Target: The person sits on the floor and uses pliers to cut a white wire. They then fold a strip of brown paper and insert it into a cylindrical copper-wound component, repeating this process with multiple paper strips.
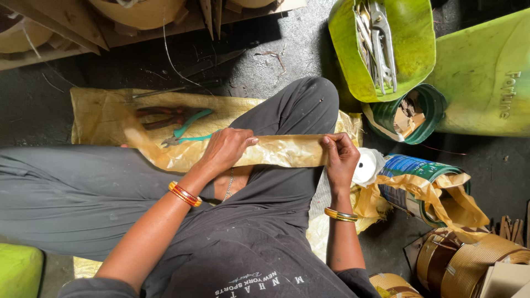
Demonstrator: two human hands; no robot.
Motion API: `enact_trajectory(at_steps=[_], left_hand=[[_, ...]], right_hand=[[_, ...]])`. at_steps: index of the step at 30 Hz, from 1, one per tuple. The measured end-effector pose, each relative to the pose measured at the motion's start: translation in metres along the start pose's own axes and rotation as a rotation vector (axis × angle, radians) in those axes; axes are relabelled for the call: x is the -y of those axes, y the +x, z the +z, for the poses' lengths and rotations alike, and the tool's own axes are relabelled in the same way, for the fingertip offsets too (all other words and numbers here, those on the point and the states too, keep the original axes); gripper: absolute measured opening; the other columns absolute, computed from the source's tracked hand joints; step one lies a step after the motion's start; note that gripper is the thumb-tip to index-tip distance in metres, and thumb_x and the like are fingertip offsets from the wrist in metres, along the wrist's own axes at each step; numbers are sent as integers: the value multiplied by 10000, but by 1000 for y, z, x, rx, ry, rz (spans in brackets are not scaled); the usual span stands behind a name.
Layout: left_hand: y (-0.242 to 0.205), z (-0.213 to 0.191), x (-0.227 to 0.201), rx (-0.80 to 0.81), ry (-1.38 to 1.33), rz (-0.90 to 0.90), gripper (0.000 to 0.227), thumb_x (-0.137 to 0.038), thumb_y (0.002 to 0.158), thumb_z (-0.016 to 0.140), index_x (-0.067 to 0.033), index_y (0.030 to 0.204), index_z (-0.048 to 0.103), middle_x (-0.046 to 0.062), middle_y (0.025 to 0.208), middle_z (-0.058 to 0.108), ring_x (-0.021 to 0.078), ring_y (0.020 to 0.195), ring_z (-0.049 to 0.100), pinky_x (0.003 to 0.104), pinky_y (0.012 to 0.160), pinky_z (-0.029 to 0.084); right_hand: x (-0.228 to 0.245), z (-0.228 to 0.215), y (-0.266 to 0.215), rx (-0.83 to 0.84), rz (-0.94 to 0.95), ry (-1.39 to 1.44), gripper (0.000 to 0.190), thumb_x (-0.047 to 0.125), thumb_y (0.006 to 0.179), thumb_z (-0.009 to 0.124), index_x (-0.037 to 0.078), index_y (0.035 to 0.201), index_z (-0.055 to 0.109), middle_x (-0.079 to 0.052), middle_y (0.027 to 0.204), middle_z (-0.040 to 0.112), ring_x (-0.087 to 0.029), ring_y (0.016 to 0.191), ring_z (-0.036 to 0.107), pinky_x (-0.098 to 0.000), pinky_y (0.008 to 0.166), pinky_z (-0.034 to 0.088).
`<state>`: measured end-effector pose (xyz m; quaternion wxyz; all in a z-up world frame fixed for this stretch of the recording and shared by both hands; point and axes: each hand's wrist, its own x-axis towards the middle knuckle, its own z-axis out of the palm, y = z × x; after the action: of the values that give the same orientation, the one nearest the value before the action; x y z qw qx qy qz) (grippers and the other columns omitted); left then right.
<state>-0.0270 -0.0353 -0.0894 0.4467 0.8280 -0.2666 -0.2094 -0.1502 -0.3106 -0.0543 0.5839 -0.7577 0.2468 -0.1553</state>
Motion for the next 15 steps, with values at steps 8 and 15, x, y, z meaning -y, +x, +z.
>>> enact_trajectory(at_steps=[8, 15], left_hand=[[1, 28, 16, -505, -371, -194, 421, -339, 1064, 564, 40, 905, 656, 184, 708, 590, 363, 626, 528, 451, 639, 474], [-5, -10, -26, -621, 276, 364, 461, -458, 968, 606, -25, 1072, 724, 137, 791, 638, 295, 705, 615, 443, 676, 466]], right_hand=[[-13, 16, -12, -269, -108, -31, 166, 83, 1082, 654, 8, 952, 583, -6, 881, 636, -50, 809, 544, -209, 768, 481], [-7, 9, -5, -157, -88, -3, 137, 98, 1054, 663, 8, 964, 613, -10, 882, 675, -50, 816, 595, -202, 771, 498]])
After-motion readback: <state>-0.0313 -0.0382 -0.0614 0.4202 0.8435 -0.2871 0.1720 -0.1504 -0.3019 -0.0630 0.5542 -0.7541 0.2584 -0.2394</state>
